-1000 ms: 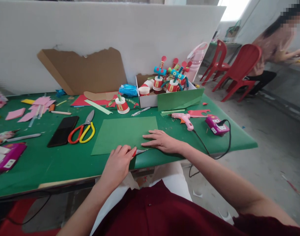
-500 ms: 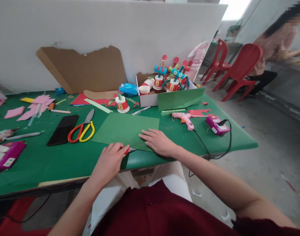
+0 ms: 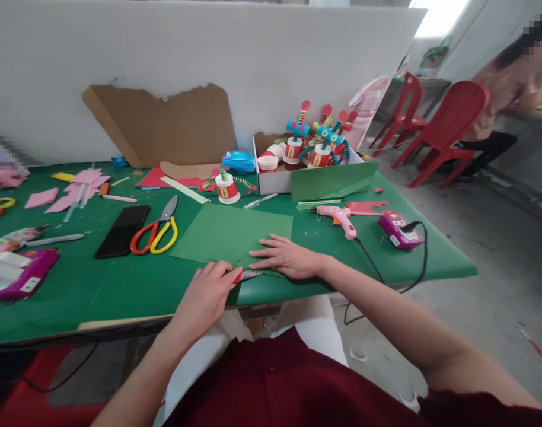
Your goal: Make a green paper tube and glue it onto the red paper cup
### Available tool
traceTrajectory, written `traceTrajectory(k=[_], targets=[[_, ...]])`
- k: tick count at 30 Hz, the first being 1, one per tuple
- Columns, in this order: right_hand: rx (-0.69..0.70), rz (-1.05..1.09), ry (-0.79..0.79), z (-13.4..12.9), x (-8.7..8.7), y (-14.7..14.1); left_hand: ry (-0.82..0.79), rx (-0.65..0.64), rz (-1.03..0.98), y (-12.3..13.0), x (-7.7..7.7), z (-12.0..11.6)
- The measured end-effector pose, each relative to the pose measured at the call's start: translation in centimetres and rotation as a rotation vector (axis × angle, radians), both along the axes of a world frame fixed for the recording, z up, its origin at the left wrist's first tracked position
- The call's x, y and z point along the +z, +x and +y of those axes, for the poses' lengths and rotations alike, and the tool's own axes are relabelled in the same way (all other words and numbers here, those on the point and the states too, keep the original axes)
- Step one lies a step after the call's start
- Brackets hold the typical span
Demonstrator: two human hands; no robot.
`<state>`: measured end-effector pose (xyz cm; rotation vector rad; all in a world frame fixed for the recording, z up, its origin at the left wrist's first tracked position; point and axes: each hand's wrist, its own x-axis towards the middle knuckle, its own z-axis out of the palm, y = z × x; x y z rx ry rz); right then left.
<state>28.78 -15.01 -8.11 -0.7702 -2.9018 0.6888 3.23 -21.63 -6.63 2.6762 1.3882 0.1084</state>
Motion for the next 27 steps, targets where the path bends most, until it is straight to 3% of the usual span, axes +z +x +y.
traceTrajectory(k=[17, 27], targets=[[0.013, -0.027, 0.033, -0.01, -0.10, -0.07, -0.102, 0.016, -0.072, -0.18, 0.45, 0.01], [0.003, -0.013, 0.023, -0.12, 0.09, -0.13, -0.084, 0.007, -0.097, 0.03, 0.63, -0.14]])
